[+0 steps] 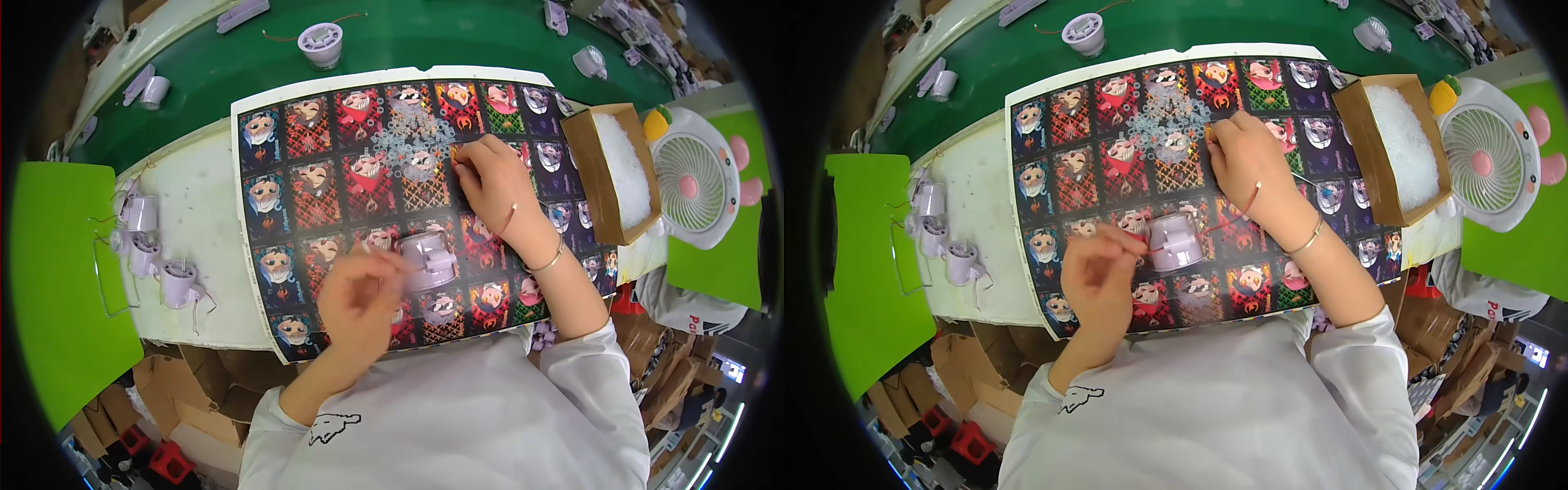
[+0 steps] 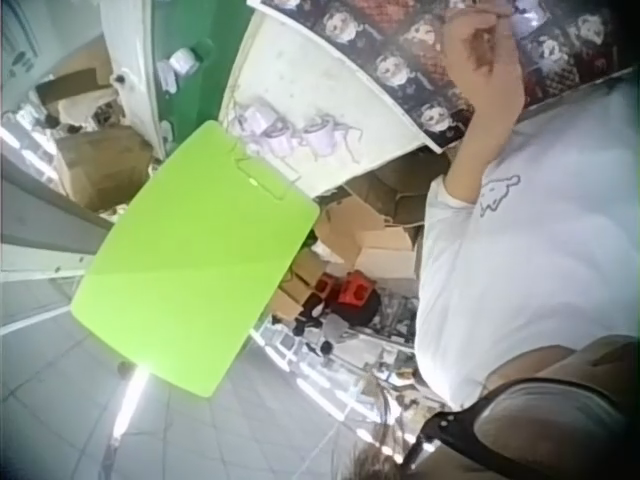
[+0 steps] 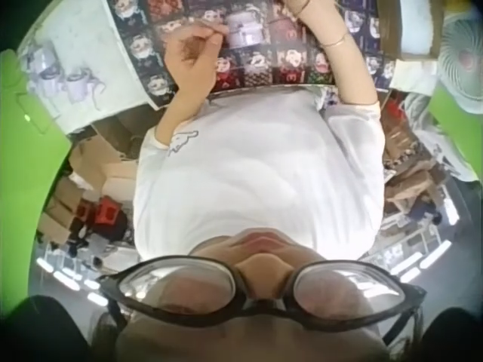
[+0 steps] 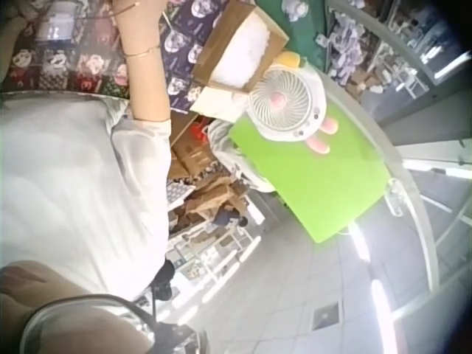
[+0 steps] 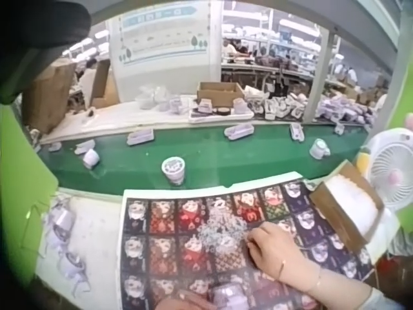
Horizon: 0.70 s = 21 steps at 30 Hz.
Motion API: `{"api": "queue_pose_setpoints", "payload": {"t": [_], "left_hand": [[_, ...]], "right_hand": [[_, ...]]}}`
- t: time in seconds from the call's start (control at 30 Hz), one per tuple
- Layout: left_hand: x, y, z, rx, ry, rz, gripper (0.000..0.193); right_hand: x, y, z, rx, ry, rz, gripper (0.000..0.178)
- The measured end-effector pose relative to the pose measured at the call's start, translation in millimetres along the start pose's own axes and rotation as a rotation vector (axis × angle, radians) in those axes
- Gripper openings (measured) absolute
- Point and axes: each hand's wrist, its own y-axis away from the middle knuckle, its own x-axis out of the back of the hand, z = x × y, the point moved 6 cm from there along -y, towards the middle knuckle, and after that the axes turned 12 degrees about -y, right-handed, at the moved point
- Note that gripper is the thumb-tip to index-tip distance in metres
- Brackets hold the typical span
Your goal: The person picks up a motor and a small plastic ring, slides the ring onto the motor wires, and uses a tool to push it into the motor housing. After repeating this process for several motors, they place the finished components onto a conveyor belt.
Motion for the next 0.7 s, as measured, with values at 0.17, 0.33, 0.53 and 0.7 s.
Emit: {"api": "queue_pose_setpoints", "payload": {"t": [0.17,0.33,0.53,0.7], "left_hand": [[-24,-14,23,-0.204,-0.340,-0.226,0.029],[-38,-30,21,-0.300,-0.433,-0.314,0.025],[-37,-39,16,-0.303,-0.431,-0.327,0.024],[-33,-46,14,-0.265,-0.463,-0.305,0.024]], "right_hand": [[-10,-9,5,-0.059,0.010,-0.015,0.009],[-13,-15,5,-0.043,-0.011,0.023,0.008],[-12,-16,5,-0.069,0.034,-0.050,0.008],[-16,-20,0,0.100,-0.038,-0.096,0.008]]}}
